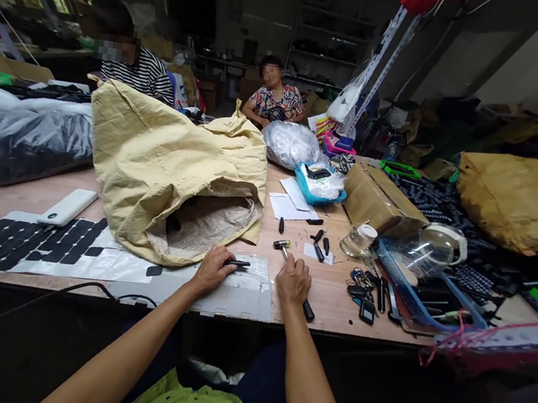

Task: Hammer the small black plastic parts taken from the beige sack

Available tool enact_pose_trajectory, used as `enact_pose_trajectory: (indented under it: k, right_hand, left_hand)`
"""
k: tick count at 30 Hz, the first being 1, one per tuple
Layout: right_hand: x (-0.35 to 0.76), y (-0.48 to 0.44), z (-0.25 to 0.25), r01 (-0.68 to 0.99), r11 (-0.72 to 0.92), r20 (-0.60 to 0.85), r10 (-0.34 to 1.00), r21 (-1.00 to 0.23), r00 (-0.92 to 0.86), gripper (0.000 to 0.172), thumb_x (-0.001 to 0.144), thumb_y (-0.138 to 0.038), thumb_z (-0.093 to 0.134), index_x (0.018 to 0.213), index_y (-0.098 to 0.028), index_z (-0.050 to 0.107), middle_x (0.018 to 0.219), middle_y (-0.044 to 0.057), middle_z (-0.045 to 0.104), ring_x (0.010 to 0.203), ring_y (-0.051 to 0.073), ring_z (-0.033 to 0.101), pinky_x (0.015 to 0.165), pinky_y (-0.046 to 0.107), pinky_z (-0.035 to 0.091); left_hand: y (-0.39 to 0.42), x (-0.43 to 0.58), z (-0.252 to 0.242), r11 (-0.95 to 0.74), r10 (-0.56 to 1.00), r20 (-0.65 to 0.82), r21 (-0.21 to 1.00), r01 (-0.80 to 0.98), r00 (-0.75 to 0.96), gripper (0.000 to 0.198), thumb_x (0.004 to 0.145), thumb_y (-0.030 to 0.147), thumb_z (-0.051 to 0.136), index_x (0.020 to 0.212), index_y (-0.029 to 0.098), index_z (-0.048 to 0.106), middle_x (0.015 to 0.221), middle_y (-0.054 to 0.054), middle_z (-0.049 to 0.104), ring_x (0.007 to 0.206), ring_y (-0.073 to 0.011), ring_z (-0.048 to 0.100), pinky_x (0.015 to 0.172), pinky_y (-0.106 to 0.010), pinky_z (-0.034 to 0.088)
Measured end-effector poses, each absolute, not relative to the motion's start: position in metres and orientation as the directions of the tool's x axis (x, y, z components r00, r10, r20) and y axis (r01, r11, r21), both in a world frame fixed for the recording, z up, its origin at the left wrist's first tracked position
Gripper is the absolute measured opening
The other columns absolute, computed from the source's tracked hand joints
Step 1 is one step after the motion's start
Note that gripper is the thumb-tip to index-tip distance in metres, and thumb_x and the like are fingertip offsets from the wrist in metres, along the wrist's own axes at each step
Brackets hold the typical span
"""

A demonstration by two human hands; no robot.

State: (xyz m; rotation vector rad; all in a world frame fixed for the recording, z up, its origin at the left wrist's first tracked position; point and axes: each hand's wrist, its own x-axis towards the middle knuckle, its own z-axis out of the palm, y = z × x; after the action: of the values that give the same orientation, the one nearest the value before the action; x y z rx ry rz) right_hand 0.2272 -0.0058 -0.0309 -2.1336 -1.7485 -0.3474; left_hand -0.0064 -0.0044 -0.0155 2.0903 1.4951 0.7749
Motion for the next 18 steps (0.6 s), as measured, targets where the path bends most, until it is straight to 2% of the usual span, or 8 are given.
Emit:
enact_pose_trajectory:
  k: [4,8,10,12,15,18]
  right_hand:
    - [0.220,-0.006,-0.029,0.976,-0.192,0.397,0.892,-0.104,0.217,0.032,0.090,-0.019,0.049,0.115,-0.020,0.069,0.089,0.010,0.058,0.085,0.023,0.050,0.064,0.031,0.032]
    - [0.218,-0.006,-0.027,0.970,-0.218,0.370,0.897,-0.106,0.242,0.033,0.091,-0.019,0.048,0.117,-0.019,0.068,0.092,0.011,0.058,0.087,0.024,0.050,0.067,0.031,0.032]
    - [0.217,-0.007,-0.027,0.968,-0.226,0.364,0.897,-0.106,0.249,0.033,0.091,-0.019,0.048,0.117,-0.019,0.068,0.093,0.011,0.058,0.088,0.024,0.050,0.067,0.032,0.032]
    - [0.217,-0.007,-0.027,0.967,-0.229,0.362,0.897,-0.108,0.253,0.034,0.091,-0.019,0.047,0.117,-0.019,0.068,0.093,0.011,0.058,0.089,0.024,0.050,0.067,0.032,0.031]
    - [0.217,-0.006,-0.028,0.968,-0.225,0.371,0.894,-0.110,0.250,0.033,0.091,-0.019,0.048,0.116,-0.018,0.068,0.093,0.011,0.058,0.089,0.024,0.050,0.067,0.031,0.031]
    - [0.217,-0.006,-0.028,0.970,-0.216,0.377,0.894,-0.110,0.242,0.031,0.090,-0.019,0.049,0.114,-0.018,0.069,0.092,0.011,0.058,0.088,0.024,0.050,0.066,0.031,0.031]
  left_hand:
    - [-0.032,-0.006,-0.007,-0.407,0.911,0.225,0.631,0.660,0.347,0.012,0.089,0.027,0.060,0.095,0.022,0.069,0.094,-0.006,0.065,0.094,-0.0229,0.056,0.087,-0.037,0.044]
    - [-0.102,-0.006,-0.019,-0.570,0.791,0.223,0.608,0.553,0.571,0.027,0.094,0.039,0.052,0.103,0.021,0.069,0.091,-0.009,0.068,0.088,-0.0230,0.061,0.080,-0.035,0.046]
    - [-0.136,-0.004,-0.033,-0.565,0.747,0.089,0.607,0.559,0.659,0.031,0.095,0.042,0.050,0.106,0.022,0.070,0.089,-0.009,0.071,0.084,-0.0230,0.065,0.079,-0.035,0.047]
    - [-0.157,0.000,-0.049,-0.457,0.754,-0.124,0.606,0.651,0.645,0.031,0.094,0.043,0.051,0.108,0.024,0.070,0.089,-0.009,0.074,0.086,-0.0241,0.068,0.082,-0.035,0.049]
    - [-0.160,0.005,-0.070,-0.182,0.788,-0.424,0.532,0.827,0.447,0.032,0.094,0.040,0.049,0.112,0.024,0.070,0.100,-0.010,0.076,0.099,-0.0268,0.070,0.087,-0.036,0.050]
    - [-0.148,0.005,-0.080,0.024,0.764,-0.596,0.411,0.911,0.248,0.034,0.095,0.037,0.046,0.113,0.023,0.071,0.112,-0.012,0.074,0.109,-0.0286,0.068,0.089,-0.037,0.050]
